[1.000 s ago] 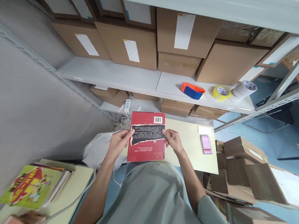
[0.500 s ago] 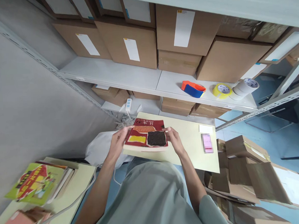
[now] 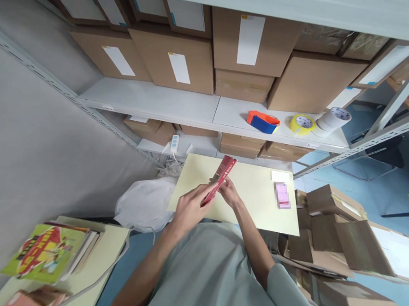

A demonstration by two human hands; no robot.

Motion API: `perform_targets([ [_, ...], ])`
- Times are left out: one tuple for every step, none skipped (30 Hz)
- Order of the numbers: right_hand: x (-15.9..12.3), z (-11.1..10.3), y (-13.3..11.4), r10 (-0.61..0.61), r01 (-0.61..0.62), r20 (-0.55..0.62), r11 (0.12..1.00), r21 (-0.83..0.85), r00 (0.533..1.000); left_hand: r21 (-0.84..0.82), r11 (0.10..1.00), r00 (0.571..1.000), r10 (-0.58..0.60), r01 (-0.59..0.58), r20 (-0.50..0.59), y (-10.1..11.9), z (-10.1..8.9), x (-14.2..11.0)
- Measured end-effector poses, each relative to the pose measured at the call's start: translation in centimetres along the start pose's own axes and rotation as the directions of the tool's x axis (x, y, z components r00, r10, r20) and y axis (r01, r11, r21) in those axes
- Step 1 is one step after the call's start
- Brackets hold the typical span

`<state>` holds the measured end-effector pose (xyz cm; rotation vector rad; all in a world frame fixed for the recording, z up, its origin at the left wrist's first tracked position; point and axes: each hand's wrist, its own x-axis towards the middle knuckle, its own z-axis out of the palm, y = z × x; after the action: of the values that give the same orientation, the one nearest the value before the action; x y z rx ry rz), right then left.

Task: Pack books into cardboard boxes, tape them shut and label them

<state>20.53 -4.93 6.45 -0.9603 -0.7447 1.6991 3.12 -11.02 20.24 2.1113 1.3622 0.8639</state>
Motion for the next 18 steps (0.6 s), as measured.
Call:
perform_targets([
  [0.0,0.0,0.2,0.000,0.000,0.009,1.000,0.008,1.000,0.047,0.999,1.000,0.029,-0.029,-0.001,0.3,0.1,-0.2],
  [0.1,0.0,0.4,0.002,-0.002,0.014,1.000,0.016,1.000,0.080,0.996,0.999,0.048,-0.047,-0.005,0.5,0.2,-0.3],
  [0.1,-0.1,0.5,0.006,-0.006,0.013,1.000,0.025,1.000,0.095,0.994,0.998,0.058,-0.057,-0.011,0.5,0.2,-0.5],
  [0.2,-0.3,0.6,0.011,-0.011,0.006,0.999,0.034,1.000,0.088,0.995,0.998,0.058,-0.056,-0.020,0.4,0.2,-0.6],
  [0.2,-0.5,0.6,0.017,-0.017,-0.010,0.999,0.043,1.000,0.060,0.997,0.998,0.048,-0.046,-0.028,0.0,0.1,-0.6],
  [0.2,-0.7,0.6,0.028,-0.027,-0.031,0.998,0.050,0.999,0.017,1.000,0.999,0.022,-0.021,-0.038,-0.5,0.0,-0.7],
  [0.2,-1.0,0.5,0.042,-0.039,-0.055,0.998,0.054,0.998,-0.041,0.999,0.999,-0.022,0.020,-0.050,-1.2,-0.1,-0.7],
  [0.2,-1.3,0.3,0.055,-0.051,-0.080,0.997,0.051,0.995,-0.112,0.991,0.995,-0.082,0.075,-0.063,-2.1,-0.2,-0.7],
  [0.2,-1.5,0.0,0.063,-0.060,-0.100,0.998,0.037,0.993,-0.200,0.970,0.985,-0.157,0.139,-0.076,-3.2,-0.3,-0.6],
  [0.1,-1.7,-0.4,0.064,-0.063,-0.111,0.998,0.011,0.992,-0.301,0.932,0.967,-0.239,0.204,-0.084,-4.4,-0.5,-0.5],
  [0.1,-1.8,-0.9,0.055,-0.059,-0.112,0.998,-0.027,0.992,-0.415,0.870,0.943,-0.324,0.264,-0.079,-5.8,-0.6,-0.4],
  [0.0,-1.7,-1.5,0.035,-0.044,-0.105,0.996,-0.076,0.994,-0.530,0.791,0.917,-0.395,0.307,-0.058,-7.2,-0.7,-0.3],
  [-0.1,-1.5,-2.2,0.004,-0.016,-0.095,0.992,-0.128,0.995,-0.622,0.708,0.893,-0.448,0.334,-0.030,-8.5,-0.7,-0.2],
  [-0.2,-1.1,-2.8,-0.037,0.021,-0.084,0.984,-0.178,0.996,-0.690,0.628,0.868,-0.497,0.360,0.001,-9.8,-0.7,0.0],
  [-0.3,-0.6,-3.4,-0.084,0.065,-0.076,0.972,-0.225,0.994,-0.737,0.555,0.839,-0.544,0.386,0.029,-11.0,-0.6,0.1],
  [-0.4,0.1,-4.0,-0.134,0.111,-0.068,0.956,-0.271,0.989,-0.767,0.498,0.812,-0.582,0.404,0.050,-11.9,-0.4,0.3],
  [-0.7,1.0,-4.6,-0.185,0.158,-0.057,0.934,-0.321,0.981,-0.786,0.460,0.790,-0.610,0.414,0.059,-12.7,-0.1,0.4],
  [-1.0,2.0,-5.0,-0.236,0.205,-0.038,0.903,-0.378,0.971,-0.796,0.440,0.774,-0.631,0.417,0.057,-13.3,0.2,0.6],
])
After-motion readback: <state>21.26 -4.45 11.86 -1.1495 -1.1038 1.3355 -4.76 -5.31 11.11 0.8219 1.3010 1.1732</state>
